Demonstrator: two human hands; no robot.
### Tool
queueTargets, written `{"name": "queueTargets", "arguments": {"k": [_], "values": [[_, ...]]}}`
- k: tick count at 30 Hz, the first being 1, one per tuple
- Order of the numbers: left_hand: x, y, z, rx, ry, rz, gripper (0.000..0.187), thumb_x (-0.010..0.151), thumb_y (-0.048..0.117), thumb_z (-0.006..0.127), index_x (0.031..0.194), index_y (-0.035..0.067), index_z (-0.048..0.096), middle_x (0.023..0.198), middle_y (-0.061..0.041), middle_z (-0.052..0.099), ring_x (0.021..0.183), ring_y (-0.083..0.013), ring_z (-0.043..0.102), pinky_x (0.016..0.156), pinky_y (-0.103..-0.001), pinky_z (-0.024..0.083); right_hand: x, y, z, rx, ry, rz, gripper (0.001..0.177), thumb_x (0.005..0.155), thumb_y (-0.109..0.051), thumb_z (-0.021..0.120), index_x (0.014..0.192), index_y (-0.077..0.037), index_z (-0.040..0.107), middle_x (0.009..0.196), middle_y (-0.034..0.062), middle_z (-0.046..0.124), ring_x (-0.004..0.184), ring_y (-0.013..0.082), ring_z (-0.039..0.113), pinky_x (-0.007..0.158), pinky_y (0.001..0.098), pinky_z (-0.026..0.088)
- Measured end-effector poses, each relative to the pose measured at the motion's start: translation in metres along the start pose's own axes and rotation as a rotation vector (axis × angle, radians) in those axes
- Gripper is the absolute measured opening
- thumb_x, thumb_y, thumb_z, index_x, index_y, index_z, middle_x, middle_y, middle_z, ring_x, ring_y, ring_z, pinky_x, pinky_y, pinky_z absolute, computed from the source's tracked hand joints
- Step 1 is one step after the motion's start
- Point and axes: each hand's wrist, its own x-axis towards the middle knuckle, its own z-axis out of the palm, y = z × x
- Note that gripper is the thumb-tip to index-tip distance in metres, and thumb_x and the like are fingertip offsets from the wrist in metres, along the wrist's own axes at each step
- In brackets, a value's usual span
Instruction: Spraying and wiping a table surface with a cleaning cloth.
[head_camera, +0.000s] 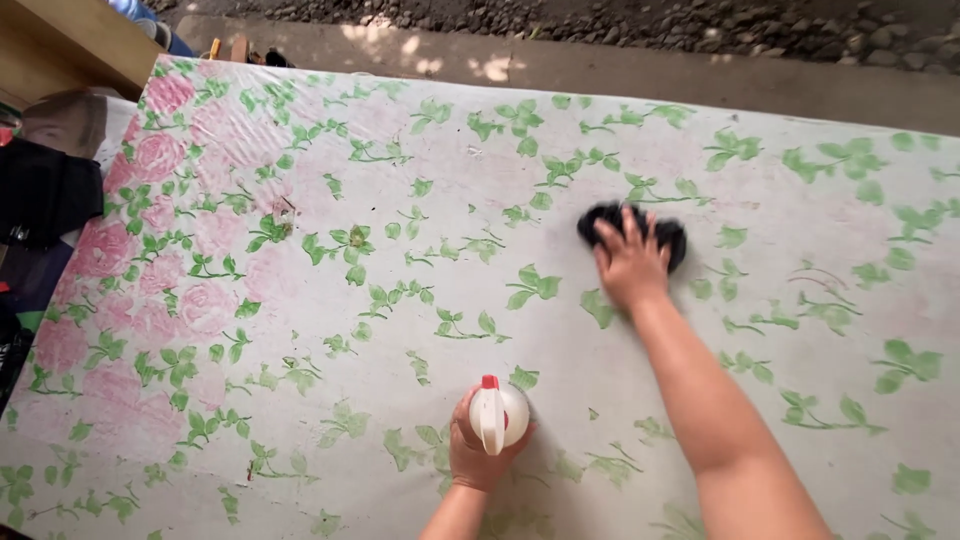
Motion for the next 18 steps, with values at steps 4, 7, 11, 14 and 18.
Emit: {"name": "queueTargets", "arguments": {"k": [4, 7, 11, 14, 18], "values": [[-0.006, 0.002, -0.009, -0.002, -0.022, -0.053, 0.106, 0.063, 0.044, 0.096, 0.144, 0.009, 0.036, 0.132, -0.01, 0.059, 0.116, -0.0331, 0.064, 0.099, -0.043, 0.053, 0.08, -0.003, 0.001, 0.02, -0.012, 0.002, 0.049, 0.104, -0.045, 0.051, 0.151, -0.035, 0.046, 0.172, 0.0075, 0.02, 0.155, 0.0473, 0.015, 0.114, 0.0773, 0.021], [0.004, 0.005, -0.012, -0.017, -0.006, 0.01, 0.112, 0.061, 0.048, 0.098, 0.144, 0.006, 0.034, 0.134, -0.014, 0.058, 0.117, -0.0361, 0.063, 0.101, -0.045, 0.051, 0.131, -0.005, -0.009, 0.027, -0.027, 0.036, 0.049, 0.104, -0.044, 0.049, 0.152, -0.036, 0.044, 0.173, 0.0058, 0.016, 0.156, 0.0449, 0.01, 0.114, 0.0778, 0.019], [0.009, 0.004, -0.013, -0.056, 0.0, 0.076, 0.112, 0.064, 0.047, 0.098, 0.144, 0.006, 0.031, 0.139, -0.015, 0.058, 0.122, -0.0354, 0.062, 0.104, -0.045, 0.051, 0.185, 0.003, -0.023, 0.027, -0.082, 0.082, 0.052, 0.104, -0.048, 0.048, 0.155, -0.042, 0.039, 0.174, -0.0002, 0.008, 0.157, 0.041, 0.001, 0.117, 0.0777, 0.013], [0.008, 0.006, -0.009, -0.041, -0.018, 0.061, 0.114, 0.062, 0.049, 0.098, 0.143, 0.005, 0.032, 0.137, -0.015, 0.058, 0.121, -0.0351, 0.062, 0.103, -0.044, 0.051, 0.206, 0.028, -0.046, 0.034, -0.122, 0.198, 0.055, 0.103, -0.052, 0.046, 0.156, -0.045, 0.034, 0.174, -0.0031, 0.004, 0.156, 0.0414, -0.005, 0.117, 0.0782, 0.009], [0.004, 0.005, -0.008, -0.009, 0.016, 0.047, 0.111, 0.061, 0.05, 0.098, 0.142, 0.008, 0.034, 0.136, -0.014, 0.059, 0.121, -0.0352, 0.062, 0.102, -0.043, 0.052, 0.179, 0.09, -0.076, 0.048, -0.014, 0.405, 0.058, 0.106, -0.051, 0.045, 0.162, -0.044, 0.033, 0.179, -0.0046, 0.006, 0.161, 0.0424, -0.004, 0.12, 0.08, 0.011]]}}
